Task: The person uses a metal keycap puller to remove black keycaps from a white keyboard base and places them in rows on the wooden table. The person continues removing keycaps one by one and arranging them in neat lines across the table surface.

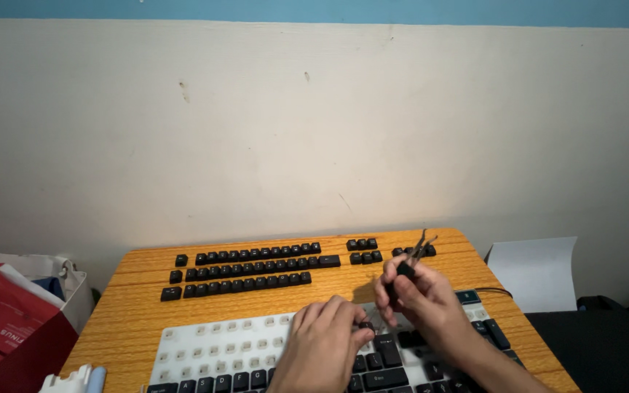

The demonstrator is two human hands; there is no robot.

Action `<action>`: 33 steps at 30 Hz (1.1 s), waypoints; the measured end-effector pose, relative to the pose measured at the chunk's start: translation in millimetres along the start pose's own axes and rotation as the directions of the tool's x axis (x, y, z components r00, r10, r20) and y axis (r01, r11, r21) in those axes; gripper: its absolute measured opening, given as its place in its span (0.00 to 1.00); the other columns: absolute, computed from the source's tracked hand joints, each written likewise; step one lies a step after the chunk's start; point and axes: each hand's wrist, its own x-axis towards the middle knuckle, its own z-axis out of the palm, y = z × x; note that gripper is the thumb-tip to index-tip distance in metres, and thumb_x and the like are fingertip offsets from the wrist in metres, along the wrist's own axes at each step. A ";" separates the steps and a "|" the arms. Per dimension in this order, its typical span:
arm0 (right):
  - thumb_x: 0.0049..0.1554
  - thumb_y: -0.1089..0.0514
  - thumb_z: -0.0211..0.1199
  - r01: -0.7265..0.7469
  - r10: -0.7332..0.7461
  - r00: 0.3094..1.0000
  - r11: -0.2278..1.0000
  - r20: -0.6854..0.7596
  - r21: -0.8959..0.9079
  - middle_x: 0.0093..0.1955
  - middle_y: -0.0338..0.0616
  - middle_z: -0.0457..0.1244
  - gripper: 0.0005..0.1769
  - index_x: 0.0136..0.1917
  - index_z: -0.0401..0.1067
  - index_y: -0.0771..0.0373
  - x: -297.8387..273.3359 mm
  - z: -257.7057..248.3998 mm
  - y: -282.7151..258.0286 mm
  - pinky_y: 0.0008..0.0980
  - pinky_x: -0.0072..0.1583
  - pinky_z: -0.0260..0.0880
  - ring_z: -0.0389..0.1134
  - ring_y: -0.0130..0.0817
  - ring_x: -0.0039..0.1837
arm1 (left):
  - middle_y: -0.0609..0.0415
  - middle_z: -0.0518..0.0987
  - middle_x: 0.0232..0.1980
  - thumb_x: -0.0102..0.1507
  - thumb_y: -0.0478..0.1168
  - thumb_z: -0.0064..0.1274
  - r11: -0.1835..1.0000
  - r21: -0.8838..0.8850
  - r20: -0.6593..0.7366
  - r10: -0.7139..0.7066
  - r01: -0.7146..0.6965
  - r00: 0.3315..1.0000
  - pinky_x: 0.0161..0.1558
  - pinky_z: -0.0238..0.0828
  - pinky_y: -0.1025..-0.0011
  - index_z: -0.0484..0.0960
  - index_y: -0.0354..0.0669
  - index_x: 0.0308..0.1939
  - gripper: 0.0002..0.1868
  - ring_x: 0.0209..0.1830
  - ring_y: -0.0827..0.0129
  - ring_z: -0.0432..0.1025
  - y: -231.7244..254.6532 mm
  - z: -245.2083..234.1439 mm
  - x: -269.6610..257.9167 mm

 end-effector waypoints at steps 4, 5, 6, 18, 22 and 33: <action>0.65 0.53 0.55 0.052 -0.049 0.997 0.998 0.062 -0.047 0.45 0.50 0.64 0.12 0.53 0.63 0.66 2.5 1.6 -0.1 0.34 0.47 0.70 0.66 0.34 0.44 | 0.48 0.80 0.45 0.66 0.43 0.54 0.997 -0.036 -0.128 0.064 -0.069 0.990 0.60 0.62 0.55 0.81 0.38 0.48 0.13 0.54 0.57 0.74 -1.7 1.4 1.8; 0.64 0.54 0.56 0.047 -0.046 0.998 0.999 0.048 -0.018 0.46 0.50 0.64 0.12 0.53 0.63 0.65 2.2 3.0 -2.6 0.35 0.48 0.70 0.67 0.35 0.45 | 0.49 0.82 0.45 0.65 0.41 0.55 0.991 -0.116 -0.179 0.045 -0.067 0.983 0.57 0.67 0.58 0.82 0.38 0.48 0.11 0.52 0.59 0.77 -4.0 -0.1 1.5; 0.63 0.55 0.56 0.042 -0.043 0.998 0.999 0.035 0.011 0.48 0.51 0.65 0.12 0.53 0.63 0.65 1.6 5.2 -5.1 0.36 0.49 0.71 0.67 0.36 0.45 | 0.50 0.84 0.44 0.65 0.39 0.55 0.979 -0.195 -0.228 0.022 -0.067 0.973 0.54 0.73 0.61 0.83 0.39 0.47 0.10 0.51 0.61 0.79 -5.8 -1.2 1.1; 0.63 0.57 0.57 -0.022 0.024 0.999 0.996 -0.026 0.090 0.50 0.55 0.66 0.10 0.52 0.64 0.66 -3.1 32.5 -7.1 0.39 0.52 0.72 0.69 0.38 0.47 | 0.46 0.85 0.44 0.61 0.28 0.55 0.163 -0.966 0.124 -0.389 0.201 0.913 0.45 0.81 0.68 0.80 0.32 0.52 0.14 0.43 0.66 0.83 -12.1 -0.6 7.5; 0.62 0.57 0.56 -0.122 0.145 0.986 0.966 -0.086 0.229 0.50 0.54 0.66 0.09 0.52 0.65 0.65 1.1 39.4 -10.1 0.37 0.52 0.73 0.70 0.36 0.48 | 0.45 0.85 0.45 0.62 0.28 0.53 0.181 -0.973 0.073 -0.335 0.140 0.939 0.45 0.84 0.69 0.81 0.27 0.50 0.13 0.41 0.66 0.81 -22.6 5.1 6.2; 0.63 0.56 0.53 -0.180 0.283 0.938 0.890 -0.198 0.419 0.54 0.51 0.66 0.12 0.54 0.68 0.66 8.7 34.1 -13.3 0.33 0.57 0.73 0.70 0.35 0.50 | 0.43 0.85 0.48 0.57 0.26 0.57 0.067 -0.993 0.071 -0.275 0.092 0.959 0.54 0.80 0.73 0.79 0.26 0.57 0.22 0.49 0.67 0.82 -31.5 -2.7 7.7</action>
